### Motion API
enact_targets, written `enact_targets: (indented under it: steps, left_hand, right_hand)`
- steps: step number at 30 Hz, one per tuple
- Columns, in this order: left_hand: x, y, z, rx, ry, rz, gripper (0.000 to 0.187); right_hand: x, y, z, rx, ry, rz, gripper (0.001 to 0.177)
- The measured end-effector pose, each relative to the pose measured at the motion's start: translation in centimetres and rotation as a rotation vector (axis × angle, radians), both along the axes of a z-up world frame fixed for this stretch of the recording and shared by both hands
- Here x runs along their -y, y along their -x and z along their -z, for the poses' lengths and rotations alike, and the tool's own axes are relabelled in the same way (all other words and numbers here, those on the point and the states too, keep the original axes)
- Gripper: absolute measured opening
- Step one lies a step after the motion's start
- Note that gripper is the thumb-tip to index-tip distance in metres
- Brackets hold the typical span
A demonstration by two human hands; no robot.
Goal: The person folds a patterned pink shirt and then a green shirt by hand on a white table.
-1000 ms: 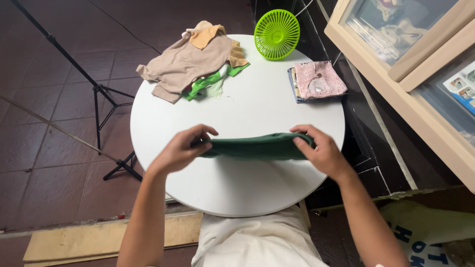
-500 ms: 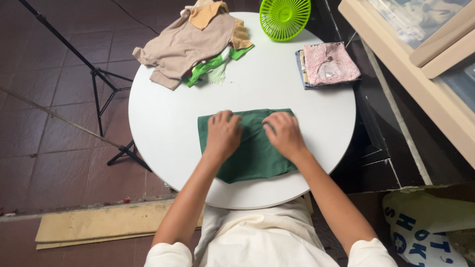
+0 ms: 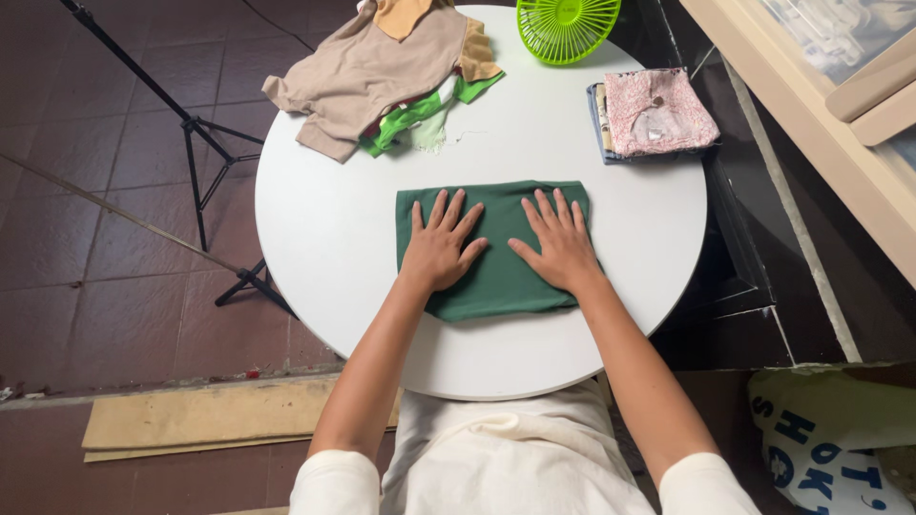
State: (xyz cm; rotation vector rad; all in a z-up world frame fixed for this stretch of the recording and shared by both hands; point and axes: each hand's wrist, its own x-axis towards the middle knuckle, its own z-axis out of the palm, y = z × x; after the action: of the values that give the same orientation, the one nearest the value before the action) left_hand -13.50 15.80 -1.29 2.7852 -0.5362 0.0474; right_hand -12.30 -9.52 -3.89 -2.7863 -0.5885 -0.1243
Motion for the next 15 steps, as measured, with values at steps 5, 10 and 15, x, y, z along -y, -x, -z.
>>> enact_targets:
  steps: [5, 10, 15]
  left_hand:
    - [0.2, 0.2, 0.1, 0.163, 0.068, -0.009, 0.054]
    - [1.7, 5.0, -2.7, 0.046, 0.344, 0.102, 0.041]
    - [3.1, 9.6, -5.0, 0.220, 0.310, 0.317, 0.051]
  right_hand:
    - [-0.1, -0.3, -0.2, -0.007, -0.002, 0.008, 0.081]
    - [-0.2, -0.3, -0.3, 0.008, -0.019, 0.016, 0.081]
    - [-0.2, -0.3, -0.4, -0.005, -0.015, 0.024, 0.079]
